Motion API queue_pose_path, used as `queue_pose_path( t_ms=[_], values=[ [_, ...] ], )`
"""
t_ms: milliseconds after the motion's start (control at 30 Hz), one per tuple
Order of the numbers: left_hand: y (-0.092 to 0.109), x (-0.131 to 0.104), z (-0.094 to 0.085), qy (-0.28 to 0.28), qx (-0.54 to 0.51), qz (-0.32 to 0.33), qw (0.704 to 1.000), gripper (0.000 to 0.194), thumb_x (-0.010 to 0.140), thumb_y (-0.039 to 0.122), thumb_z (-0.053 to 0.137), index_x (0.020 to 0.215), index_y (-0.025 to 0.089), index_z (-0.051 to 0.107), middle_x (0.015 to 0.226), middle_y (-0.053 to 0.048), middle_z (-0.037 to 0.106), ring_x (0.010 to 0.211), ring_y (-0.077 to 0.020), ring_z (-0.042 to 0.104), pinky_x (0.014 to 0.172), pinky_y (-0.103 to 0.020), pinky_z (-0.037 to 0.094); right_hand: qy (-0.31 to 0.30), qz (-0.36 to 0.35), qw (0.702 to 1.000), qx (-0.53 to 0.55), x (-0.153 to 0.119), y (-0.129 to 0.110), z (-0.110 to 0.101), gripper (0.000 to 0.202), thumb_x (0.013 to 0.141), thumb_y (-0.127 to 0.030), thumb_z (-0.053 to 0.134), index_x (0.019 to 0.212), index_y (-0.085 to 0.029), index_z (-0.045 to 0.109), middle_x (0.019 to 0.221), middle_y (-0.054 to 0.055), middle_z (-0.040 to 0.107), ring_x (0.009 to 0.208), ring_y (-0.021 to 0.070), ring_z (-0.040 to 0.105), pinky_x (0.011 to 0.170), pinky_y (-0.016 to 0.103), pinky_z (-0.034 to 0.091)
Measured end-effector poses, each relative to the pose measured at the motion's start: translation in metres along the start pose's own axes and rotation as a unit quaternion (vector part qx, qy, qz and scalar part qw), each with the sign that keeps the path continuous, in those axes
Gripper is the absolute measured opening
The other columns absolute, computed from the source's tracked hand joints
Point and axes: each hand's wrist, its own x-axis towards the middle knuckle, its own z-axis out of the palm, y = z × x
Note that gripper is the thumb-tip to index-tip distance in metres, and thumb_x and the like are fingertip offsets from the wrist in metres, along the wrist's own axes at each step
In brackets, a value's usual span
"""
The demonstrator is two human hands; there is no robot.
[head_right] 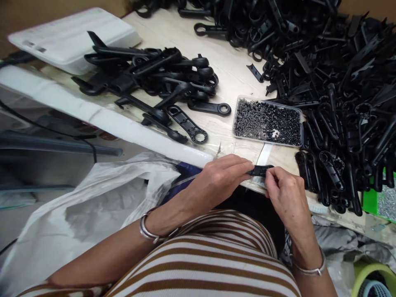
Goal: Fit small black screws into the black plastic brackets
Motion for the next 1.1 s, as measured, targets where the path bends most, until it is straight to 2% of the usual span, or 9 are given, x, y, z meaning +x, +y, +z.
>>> queue_pose_path(
  t_ms=[167,267,433,533,700,767,867,967,1100],
  values=[
    [0.001,-0.001,0.0,0.007,-0.004,0.001,1.0,0.007,0.087,0.007,0.06,0.086,0.013,0.062,0.089,-0.006,0.068,0.086,-0.0172,0.063,0.078,-0.027,0.054,0.034,-0.028,0.997,-0.07,-0.002,-0.006,0.004,0.024,0.089,-0.026,0.049,0.072,-0.02,0.065,0.051,-0.001,0.061,0.048,0.015,0.058,0.054,0.027,0.038],
    [0.0,-0.002,0.001,0.008,-0.007,0.009,1.0,0.007,0.087,0.006,0.061,0.086,0.013,0.063,0.089,-0.006,0.068,0.085,-0.0175,0.063,0.077,-0.027,0.054,0.043,-0.014,0.996,-0.075,-0.002,-0.007,0.004,0.024,0.088,-0.027,0.051,0.071,-0.02,0.066,0.049,0.0,0.06,0.048,0.0153,0.057,0.054,0.027,0.037],
    [-0.001,-0.002,0.003,0.013,-0.011,0.0,1.0,0.006,0.089,0.008,0.059,0.088,0.013,0.062,0.091,-0.007,0.068,0.086,-0.0176,0.064,0.078,-0.029,0.055,-0.022,0.078,0.993,0.088,-0.001,0.003,0.0,0.029,0.089,-0.037,0.055,0.071,-0.018,0.067,0.049,-0.001,0.061,0.047,0.0133,0.058,0.054,0.024,0.043],
    [0.0,-0.001,0.001,0.005,-0.013,-0.003,1.0,0.005,0.086,0.008,0.063,0.088,0.013,0.062,0.091,-0.007,0.069,0.087,-0.0182,0.065,0.079,-0.03,0.056,-0.03,0.104,0.98,0.168,-0.001,0.008,0.001,0.034,0.088,-0.045,0.058,0.073,-0.016,0.068,0.052,0.0,0.063,0.049,0.0132,0.058,0.053,0.023,0.045],
    [0.002,0.002,-0.004,0.005,-0.006,-0.009,1.0,0.009,0.089,0.007,0.057,0.092,0.014,0.062,0.095,-0.007,0.069,0.09,-0.0176,0.066,0.081,-0.03,0.057,0.057,0.11,0.967,0.223,-0.007,0.014,0.003,0.029,0.085,-0.044,0.064,0.08,-0.016,0.072,0.057,0.001,0.065,0.052,0.0132,0.059,0.054,0.024,0.048],
    [0.003,0.006,-0.005,0.043,0.012,0.018,0.999,0.014,0.093,0.008,0.049,0.096,0.013,0.062,0.098,-0.009,0.069,0.094,-0.0176,0.065,0.084,-0.031,0.057,0.117,0.109,0.96,0.231,-0.01,0.019,0.002,0.025,0.084,-0.042,0.066,0.083,-0.017,0.073,0.06,0.0,0.066,0.054,0.0132,0.059,0.055,0.024,0.049],
    [0.001,0.014,-0.003,0.081,0.091,0.137,0.983,0.019,0.097,0.009,0.042,0.103,0.009,0.06,0.1,-0.013,0.069,0.098,-0.0196,0.064,0.089,-0.035,0.056,0.171,0.11,0.952,0.228,-0.013,0.027,0.003,0.024,0.084,-0.041,0.067,0.085,-0.018,0.073,0.06,0.0,0.066,0.054,0.0132,0.059,0.055,0.024,0.049],
    [-0.003,0.02,0.0,0.078,0.179,0.243,0.95,0.015,0.095,0.007,0.047,0.103,0.004,0.06,0.099,-0.015,0.07,0.097,-0.022,0.067,0.088,-0.035,0.057,0.17,0.111,0.96,0.192,-0.015,0.032,0.006,0.026,0.085,-0.041,0.064,0.087,-0.018,0.074,0.06,0.0,0.066,0.052,0.013,0.058,0.054,0.025,0.049],
    [-0.008,0.02,0.001,0.075,0.206,0.266,0.939,0.018,0.095,0.007,0.046,0.106,0.008,0.061,0.106,-0.014,0.071,0.106,-0.0222,0.066,0.089,-0.036,0.058,0.157,0.101,0.968,0.17,-0.015,0.034,0.01,0.029,0.087,-0.042,0.06,0.09,-0.017,0.074,0.058,0.0,0.064,0.049,0.0124,0.056,0.052,0.024,0.047]
  ],
)
